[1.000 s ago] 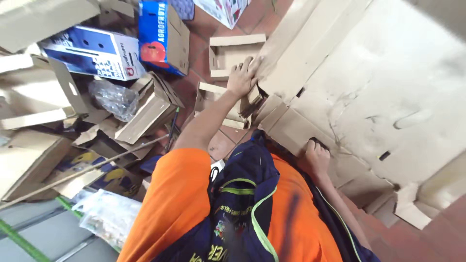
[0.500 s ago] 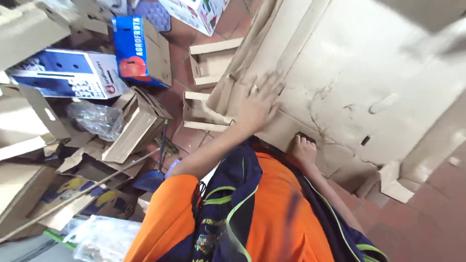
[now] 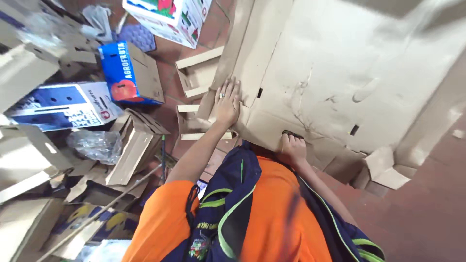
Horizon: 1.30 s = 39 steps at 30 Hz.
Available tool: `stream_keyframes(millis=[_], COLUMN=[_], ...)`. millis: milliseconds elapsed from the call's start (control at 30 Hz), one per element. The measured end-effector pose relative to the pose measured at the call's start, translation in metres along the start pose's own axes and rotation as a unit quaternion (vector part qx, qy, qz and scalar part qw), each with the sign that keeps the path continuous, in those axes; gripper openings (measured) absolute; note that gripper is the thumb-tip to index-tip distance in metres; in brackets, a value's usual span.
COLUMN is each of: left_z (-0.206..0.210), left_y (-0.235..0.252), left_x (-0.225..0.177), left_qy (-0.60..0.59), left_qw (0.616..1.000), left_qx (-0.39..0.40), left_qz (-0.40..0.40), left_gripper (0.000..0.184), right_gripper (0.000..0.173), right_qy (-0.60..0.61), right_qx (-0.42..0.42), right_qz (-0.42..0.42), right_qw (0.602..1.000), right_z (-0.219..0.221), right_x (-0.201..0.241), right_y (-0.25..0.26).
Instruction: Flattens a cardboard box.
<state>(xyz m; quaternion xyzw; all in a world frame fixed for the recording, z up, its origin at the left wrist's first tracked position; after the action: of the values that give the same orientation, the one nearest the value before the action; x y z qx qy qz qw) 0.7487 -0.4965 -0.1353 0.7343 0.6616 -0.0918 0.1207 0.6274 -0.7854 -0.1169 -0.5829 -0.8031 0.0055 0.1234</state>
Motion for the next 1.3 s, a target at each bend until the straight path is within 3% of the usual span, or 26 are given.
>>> stream_keyframes(millis=[67, 200, 300, 400, 500, 567, 633, 733, 800, 833, 900, 967, 1067, 1200, 1300], left_z=[-0.007, -0.033, -0.052, -0.052, -0.021, -0.012, -0.02, -0.023, -0.012, -0.005, 0.012, 0.026, 0.035, 0.036, 0.033], left_y=[-0.001, -0.005, -0.015, -0.049, -0.097, -0.107, -0.096, -0.085, -0.085, -0.085, -0.083, -0.081, -0.083, -0.075, -0.073], left_x=[-0.004, -0.025, -0.065, -0.133, -0.185, -0.201, -0.21, -0.215, -0.219, -0.222, -0.22, -0.209, -0.193, -0.182, -0.18], left_qy=[0.043, 0.096, 0.1, 0.036, -0.1, -0.194, -0.238, -0.142, -0.08, -0.06, -0.037, -0.039, -0.127, -0.26, -0.288], left_qw=[0.999, 0.995, 0.994, 0.992, 0.949, 0.921, 0.914, 0.907, 0.895, 0.889, 0.869, 0.844, 0.819, 0.748, 0.744], left_qx=[0.028, 0.026, 0.023, 0.084, 0.14, 0.143, 0.185, 0.294, 0.322, 0.329, 0.353, 0.367, 0.222, 0.197, 0.157], left_qz=[-0.006, -0.024, -0.023, 0.085, 0.264, 0.305, 0.272, 0.266, 0.299, 0.313, 0.345, 0.389, 0.514, 0.577, 0.582], left_gripper=[0.059, 0.058, 0.06, 0.053, 0.044, 0.041, 0.047, 0.057, 0.058, 0.059, 0.063, 0.064, 0.045, 0.031, 0.03], right_gripper=[0.05, 0.069, 0.068, 0.063, 0.07, 0.077, 0.074, 0.056, 0.048, 0.053, 0.074, 0.091, 0.088, 0.076, 0.069], right_qy=[0.003, 0.04, 0.052, 0.062, 0.102, 0.221, 0.364, 0.471, 0.397, 0.308, 0.166, 0.067, -0.055, -0.057, -0.031], right_qx=[0.022, 0.112, 0.096, 0.017, -0.02, 0.018, 0.043, -0.049, -0.131, -0.143, -0.086, -0.03, -0.051, -0.113, -0.169], right_qz=[0.0, 0.016, 0.009, -0.008, -0.05, -0.04, -0.03, -0.013, 0.071, 0.14, 0.251, 0.294, 0.243, 0.198, 0.118], right_qw=[1.0, 0.993, 0.994, 0.998, 0.993, 0.974, 0.93, 0.881, 0.906, 0.93, 0.95, 0.953, 0.967, 0.972, 0.978], right_z=[0.0, -0.011, -0.009, -0.005, -0.015, -0.033, -0.064, -0.126, -0.174, -0.195, -0.207, -0.177, -0.107, -0.069, -0.057], right_x=[0.0, 0.0, -0.003, -0.006, -0.01, -0.017, -0.028, -0.074, -0.128, -0.159, -0.219, -0.265, -0.305, -0.326, -0.329], right_y=[-0.001, 0.0, -0.004, -0.009, -0.018, -0.025, -0.036, -0.058, -0.064, -0.064, -0.058, -0.058, -0.07, -0.07, -0.077])
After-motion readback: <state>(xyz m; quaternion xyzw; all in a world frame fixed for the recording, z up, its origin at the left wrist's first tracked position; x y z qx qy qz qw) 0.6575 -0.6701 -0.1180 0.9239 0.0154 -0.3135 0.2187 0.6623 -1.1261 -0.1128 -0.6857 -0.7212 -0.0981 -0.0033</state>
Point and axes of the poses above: each hand's wrist, its own y-axis towards the middle knuckle, its own z-axis out of the palm, x = y × z, the point moved 4 cm from there along y, towards the middle knuckle
